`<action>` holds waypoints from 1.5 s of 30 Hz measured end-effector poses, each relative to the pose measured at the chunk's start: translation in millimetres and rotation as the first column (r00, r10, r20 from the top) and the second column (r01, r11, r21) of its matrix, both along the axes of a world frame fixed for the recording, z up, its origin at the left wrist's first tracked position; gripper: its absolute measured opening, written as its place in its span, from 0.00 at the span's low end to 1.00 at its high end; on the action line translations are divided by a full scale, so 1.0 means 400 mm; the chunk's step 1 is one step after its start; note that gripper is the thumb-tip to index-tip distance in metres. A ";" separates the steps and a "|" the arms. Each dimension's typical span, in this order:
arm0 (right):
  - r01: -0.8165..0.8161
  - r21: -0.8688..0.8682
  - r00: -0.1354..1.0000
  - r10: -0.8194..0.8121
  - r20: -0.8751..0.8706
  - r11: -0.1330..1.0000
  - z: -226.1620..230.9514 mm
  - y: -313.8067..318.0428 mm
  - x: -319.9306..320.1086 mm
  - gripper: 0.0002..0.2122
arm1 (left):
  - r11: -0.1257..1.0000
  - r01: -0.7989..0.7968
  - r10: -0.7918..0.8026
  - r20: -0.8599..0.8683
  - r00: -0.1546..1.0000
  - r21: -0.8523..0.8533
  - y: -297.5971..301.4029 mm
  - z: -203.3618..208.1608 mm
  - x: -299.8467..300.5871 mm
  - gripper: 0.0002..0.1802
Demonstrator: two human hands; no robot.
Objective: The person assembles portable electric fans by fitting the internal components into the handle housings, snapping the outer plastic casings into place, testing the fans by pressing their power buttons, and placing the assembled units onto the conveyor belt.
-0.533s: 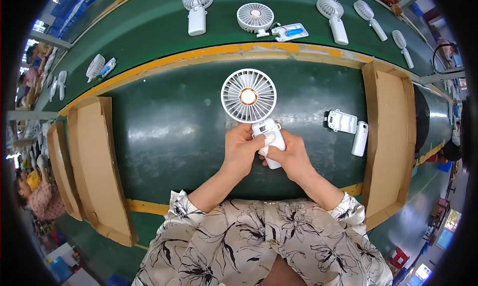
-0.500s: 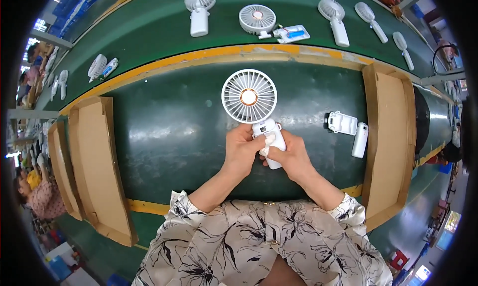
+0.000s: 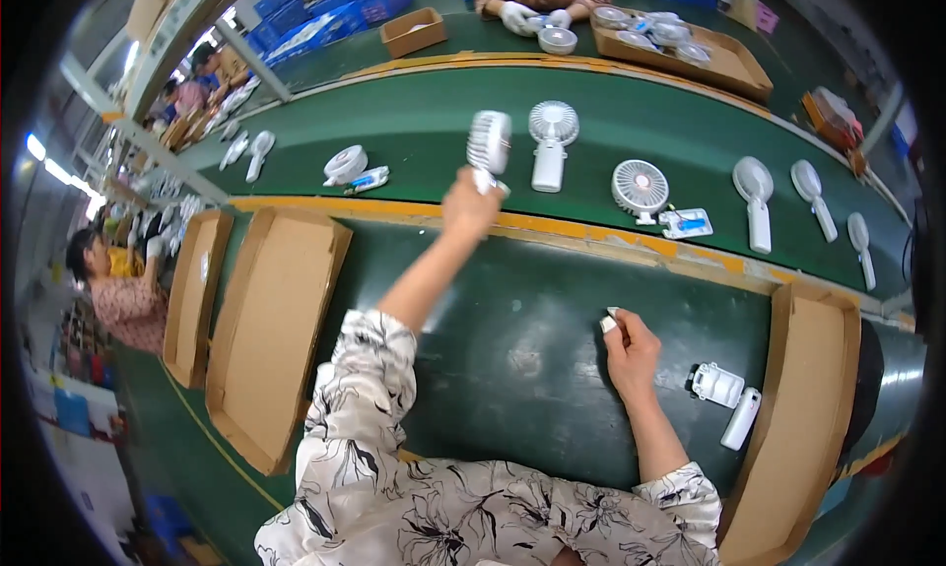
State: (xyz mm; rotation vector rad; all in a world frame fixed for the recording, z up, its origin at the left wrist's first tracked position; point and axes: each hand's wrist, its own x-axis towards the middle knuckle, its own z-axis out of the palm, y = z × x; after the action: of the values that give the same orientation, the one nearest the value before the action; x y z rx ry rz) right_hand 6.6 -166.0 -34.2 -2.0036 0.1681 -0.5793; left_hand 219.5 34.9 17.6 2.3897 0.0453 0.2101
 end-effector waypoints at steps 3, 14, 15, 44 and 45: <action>0.016 0.059 1.000 -0.016 0.002 0.998 0.005 -0.019 0.012 0.05 | 0.938 -0.215 0.183 0.141 0.973 0.270 0.018 -0.039 0.181 0.33; 0.018 0.118 0.997 -0.027 0.072 0.993 0.007 -0.048 0.007 0.05 | 0.480 0.822 -0.858 0.358 0.368 0.307 -0.574 0.039 -0.061 0.17; 0.013 0.124 0.996 -0.024 0.081 0.992 0.011 -0.043 0.007 0.05 | 0.467 0.778 -0.881 0.293 0.372 0.419 -0.598 0.040 -0.060 0.22; 0.045 -0.361 0.904 0.116 0.412 0.932 0.078 0.025 -0.035 0.42 | 0.500 -0.030 -0.771 -0.461 0.440 -0.866 -0.163 0.107 -0.332 0.30; 0.037 -0.377 0.894 0.138 0.426 0.926 0.076 0.037 -0.030 0.40 | 0.438 -0.091 -0.791 -0.432 0.433 -0.894 -0.139 0.090 -0.360 0.30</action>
State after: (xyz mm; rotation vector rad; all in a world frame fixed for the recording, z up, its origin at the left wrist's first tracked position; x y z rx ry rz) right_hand -5.6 -151.3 -3.9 -2.1680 -0.3013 -1.0877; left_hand 75.4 -20.9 53.7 1.1739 -0.0195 -1.0641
